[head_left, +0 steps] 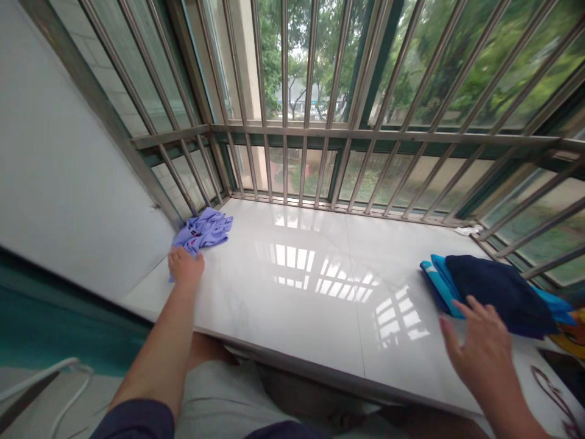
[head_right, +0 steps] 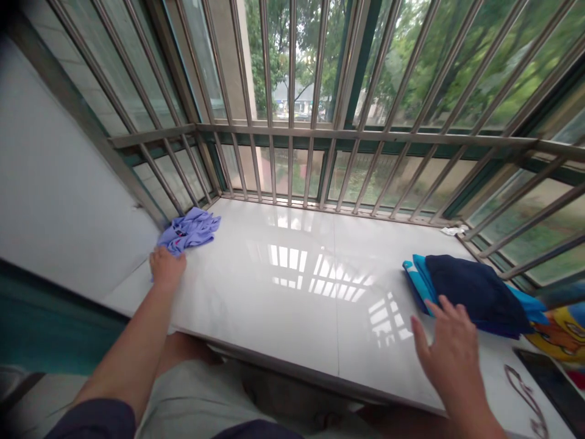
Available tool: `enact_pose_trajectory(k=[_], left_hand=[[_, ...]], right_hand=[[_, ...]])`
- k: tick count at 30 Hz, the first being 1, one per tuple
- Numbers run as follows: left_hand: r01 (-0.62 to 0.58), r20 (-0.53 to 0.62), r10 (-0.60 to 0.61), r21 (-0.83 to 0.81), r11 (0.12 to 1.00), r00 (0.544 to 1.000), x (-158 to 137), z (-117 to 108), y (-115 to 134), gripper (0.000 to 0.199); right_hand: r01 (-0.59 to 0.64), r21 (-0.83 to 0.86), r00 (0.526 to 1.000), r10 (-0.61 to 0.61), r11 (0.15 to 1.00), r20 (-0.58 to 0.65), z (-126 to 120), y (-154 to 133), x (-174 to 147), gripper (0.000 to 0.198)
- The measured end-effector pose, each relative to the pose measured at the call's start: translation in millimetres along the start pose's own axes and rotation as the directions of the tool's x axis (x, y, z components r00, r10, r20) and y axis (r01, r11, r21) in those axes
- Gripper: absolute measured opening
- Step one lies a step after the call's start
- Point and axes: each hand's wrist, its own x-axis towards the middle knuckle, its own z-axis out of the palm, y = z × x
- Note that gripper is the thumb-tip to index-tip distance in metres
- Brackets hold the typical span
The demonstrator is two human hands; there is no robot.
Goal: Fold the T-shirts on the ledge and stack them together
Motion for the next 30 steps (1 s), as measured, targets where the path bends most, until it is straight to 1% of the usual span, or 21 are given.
enact_pose_trajectory(k=[3,5,8,10,12,13,15,16,17,18,19,20,21,22,23,24,25,27,28,29,30], left_hand=[[0.044,0.139,-0.056,0.082,0.996,0.989,22.3,-4.5,-7.5,0.058],[-0.008,0.201,-0.008,0.082,0.997,0.979,13.7,-1.1,0.8,0.041],[-0.186,0.256,0.171,0.035,0.982,0.951,-32.8,12.2,31.7,0.032],[-0.343,0.301,0.340,-0.047,0.938,0.891,-84.1,21.0,59.4,0.031],[-0.490,0.356,0.516,-0.168,0.855,0.779,-147.6,23.1,85.7,0.032],[-0.553,0.382,0.601,-0.240,0.798,0.702,-181.7,20.0,96.5,0.033],[-0.630,0.429,0.734,-0.383,0.676,0.527,-246.8,4.6,111.1,0.026],[-0.639,0.457,0.786,-0.468,0.611,0.417,-274.6,-7.0,114.5,0.024],[-0.576,0.528,0.805,-0.581,0.574,0.270,-297.4,-20.0,115.6,0.024],[-0.503,0.584,0.794,-0.642,0.579,0.168,-314.2,-33.5,114.5,0.024],[-0.461,0.594,0.798,-0.682,0.568,0.103,-324.6,-46.3,111.9,0.026],[-0.428,0.587,0.807,-0.713,0.555,0.070,-328.7,-57.6,108.2,0.029],[-0.407,0.571,0.818,-0.733,0.545,0.068,-327.1,-66.7,103.6,0.032],[-0.385,0.553,0.829,-0.749,0.539,0.084,-320.8,-73.5,98.5,0.036],[-0.353,0.542,0.832,-0.760,0.546,0.120,-310.9,-77.9,92.9,0.040],[-0.310,0.540,0.824,-0.764,0.566,0.175,-298.4,-80.5,86.8,0.042],[-0.261,0.540,0.803,-0.761,0.593,0.251,-284.4,-81.6,80.2,0.043],[-0.177,0.503,0.720,-0.748,0.640,0.478,-255.7,-81.2,65.2,0.044],[-0.139,0.466,0.653,-0.742,0.656,0.597,-242.3,-80.3,57.5,0.048],[-0.095,0.431,0.571,-0.735,0.671,0.699,-230.3,-79.0,50.2,0.053],[-0.042,0.406,0.483,-0.730,0.682,0.776,-219.8,-77.1,44.0,0.059]], right_hand=[[0.126,0.085,0.984,-0.135,0.988,0.112,20.1,-37.6,-77.1,0.058],[0.147,0.118,0.974,-0.164,0.982,0.154,34.1,-63.3,-121.0,0.055],[0.086,0.052,0.960,-0.096,0.995,0.262,48.7,-95.8,-161.1,0.050],[0.027,0.002,0.948,-0.026,1.000,0.317,53.6,-110.7,-168.1,0.049],[-0.003,0.001,0.935,0.002,1.000,0.354,56.2,-120.3,-161.4,0.051],[-0.003,0.022,0.929,-0.005,1.000,0.369,57.0,-123.9,-154.3,0.052],[0.022,0.106,0.921,-0.061,0.994,0.384,57.5,-130.8,-135.5,0.053],[0.042,0.156,0.918,-0.100,0.987,0.383,57.1,-135.0,-125.0,0.054],[0.061,0.196,0.915,-0.133,0.979,0.381,56.1,-139.7,-114.6,0.056],[0.075,0.219,0.910,-0.156,0.973,0.384,54.6,-145.1,-104.9,0.059],[0.082,0.222,0.902,-0.167,0.972,0.398,52.6,-150.6,-96.4,0.063],[0.086,0.211,0.890,-0.170,0.974,0.423,50.6,-155.8,-89.5,0.068],[0.085,0.193,0.874,-0.166,0.978,0.456,48.6,-160.2,-84.5,0.072],[0.080,0.178,0.856,-0.159,0.981,0.491,46.9,-163.2,-81.4,0.074],[0.071,0.170,0.839,-0.151,0.983,0.522,45.7,-164.6,-80.2,0.074],[0.061,0.174,0.827,-0.147,0.983,0.542,45.2,-164.1,-80.5,0.073],[0.050,0.185,0.825,-0.145,0.981,0.547,45.3,-161.9,-82.0,0.070],[0.031,0.215,0.846,-0.140,0.976,0.514,46.7,-154.2,-86.2,0.064],[0.028,0.229,0.862,-0.139,0.973,0.487,47.5,-149.9,-87.9,0.060],[0.031,0.235,0.876,-0.139,0.972,0.462,47.8,-146.1,-88.6,0.055],[0.036,0.230,0.883,-0.139,0.973,0.448,47.3,-143.5,-88.3,0.051]])
